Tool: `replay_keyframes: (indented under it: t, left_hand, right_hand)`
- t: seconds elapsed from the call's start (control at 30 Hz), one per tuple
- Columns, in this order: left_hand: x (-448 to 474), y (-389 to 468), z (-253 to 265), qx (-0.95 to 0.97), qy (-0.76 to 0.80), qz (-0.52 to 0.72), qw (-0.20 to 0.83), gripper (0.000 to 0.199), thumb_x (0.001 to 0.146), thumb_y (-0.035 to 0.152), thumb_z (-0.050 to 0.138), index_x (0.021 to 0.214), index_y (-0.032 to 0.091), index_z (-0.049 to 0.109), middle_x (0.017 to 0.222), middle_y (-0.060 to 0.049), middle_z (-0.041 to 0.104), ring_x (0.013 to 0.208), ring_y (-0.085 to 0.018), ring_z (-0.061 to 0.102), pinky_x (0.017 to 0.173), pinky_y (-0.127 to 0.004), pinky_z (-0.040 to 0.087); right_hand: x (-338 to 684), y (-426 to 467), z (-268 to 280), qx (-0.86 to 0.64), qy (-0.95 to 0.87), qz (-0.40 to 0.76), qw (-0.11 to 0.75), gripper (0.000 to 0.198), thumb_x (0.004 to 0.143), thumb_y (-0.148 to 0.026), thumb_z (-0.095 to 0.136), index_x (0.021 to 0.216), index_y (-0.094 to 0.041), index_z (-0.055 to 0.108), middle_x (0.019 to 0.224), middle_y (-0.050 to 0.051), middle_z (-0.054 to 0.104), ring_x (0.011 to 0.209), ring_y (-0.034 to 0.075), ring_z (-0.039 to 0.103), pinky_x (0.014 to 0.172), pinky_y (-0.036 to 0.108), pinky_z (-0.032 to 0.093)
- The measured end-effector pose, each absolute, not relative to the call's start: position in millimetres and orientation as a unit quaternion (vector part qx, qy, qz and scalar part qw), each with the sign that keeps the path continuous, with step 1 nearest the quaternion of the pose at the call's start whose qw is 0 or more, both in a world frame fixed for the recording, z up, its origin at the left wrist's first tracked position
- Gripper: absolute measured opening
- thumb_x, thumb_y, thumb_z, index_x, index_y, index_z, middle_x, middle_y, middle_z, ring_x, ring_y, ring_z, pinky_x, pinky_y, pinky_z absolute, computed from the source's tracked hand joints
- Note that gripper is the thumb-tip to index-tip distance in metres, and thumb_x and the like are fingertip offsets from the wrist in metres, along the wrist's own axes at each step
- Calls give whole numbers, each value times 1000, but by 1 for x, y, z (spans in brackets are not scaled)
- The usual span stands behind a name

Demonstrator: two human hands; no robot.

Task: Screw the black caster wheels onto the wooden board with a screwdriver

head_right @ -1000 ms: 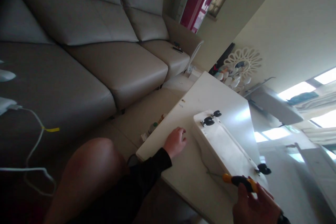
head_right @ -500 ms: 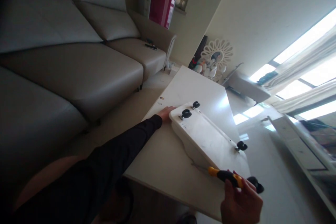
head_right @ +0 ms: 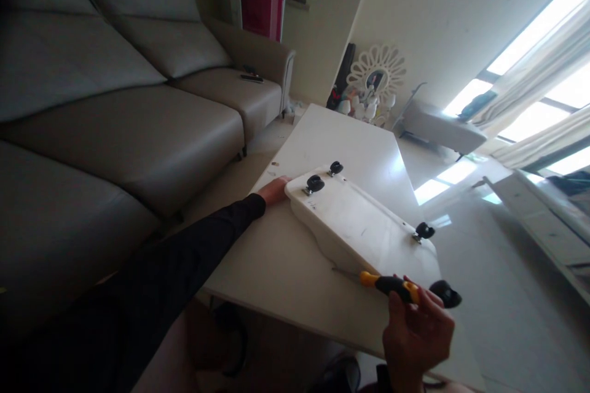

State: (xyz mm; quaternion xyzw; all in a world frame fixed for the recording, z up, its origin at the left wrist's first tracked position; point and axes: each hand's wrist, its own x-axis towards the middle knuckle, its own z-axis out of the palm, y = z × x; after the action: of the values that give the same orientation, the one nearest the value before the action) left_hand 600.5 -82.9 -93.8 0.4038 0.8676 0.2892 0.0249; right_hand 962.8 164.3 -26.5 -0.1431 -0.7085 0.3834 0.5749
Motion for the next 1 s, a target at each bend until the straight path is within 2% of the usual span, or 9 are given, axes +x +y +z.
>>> replay_keyframes:
  t: [0.3, 0.53, 0.83, 1.0]
  left_hand:
    - [611, -122, -83, 366, 897, 241, 65, 28, 100, 36, 66, 117, 15, 67, 116, -9, 69, 101, -21, 69, 90, -42, 60]
    - [622, -154, -62, 324, 917, 226, 61, 30, 100, 35, 67, 121, 14, 65, 116, -9, 69, 99, -21, 69, 88, -41, 61]
    - [638, -189, -35, 294, 935, 174, 94, 32, 99, 36, 67, 124, 15, 65, 123, -10, 67, 106, -23, 68, 92, -44, 60]
    - [652, -179, -32, 278, 940, 160, 114, 32, 100, 37, 66, 125, 17, 65, 125, -10, 66, 107, -23, 67, 93, -44, 60]
  right_hand:
    - [972, 165, -29, -68, -722, 437, 532, 49, 63, -15, 90, 103, -19, 63, 109, 7, 69, 93, 25, 78, 73, 42, 68]
    - [984, 162, -33, -25, -781, 424, 458, 37, 74, -16, 86, 104, -19, 64, 112, 7, 71, 101, 23, 77, 74, 37, 70]
    - [987, 147, -9, 14, -763, 448, 466, 37, 76, -14, 85, 107, -20, 66, 112, 7, 71, 101, 21, 77, 74, 34, 70]
    - [996, 145, 11, 40, -793, 404, 455, 35, 78, -16, 84, 109, -21, 67, 110, 8, 73, 102, 23, 77, 74, 36, 71]
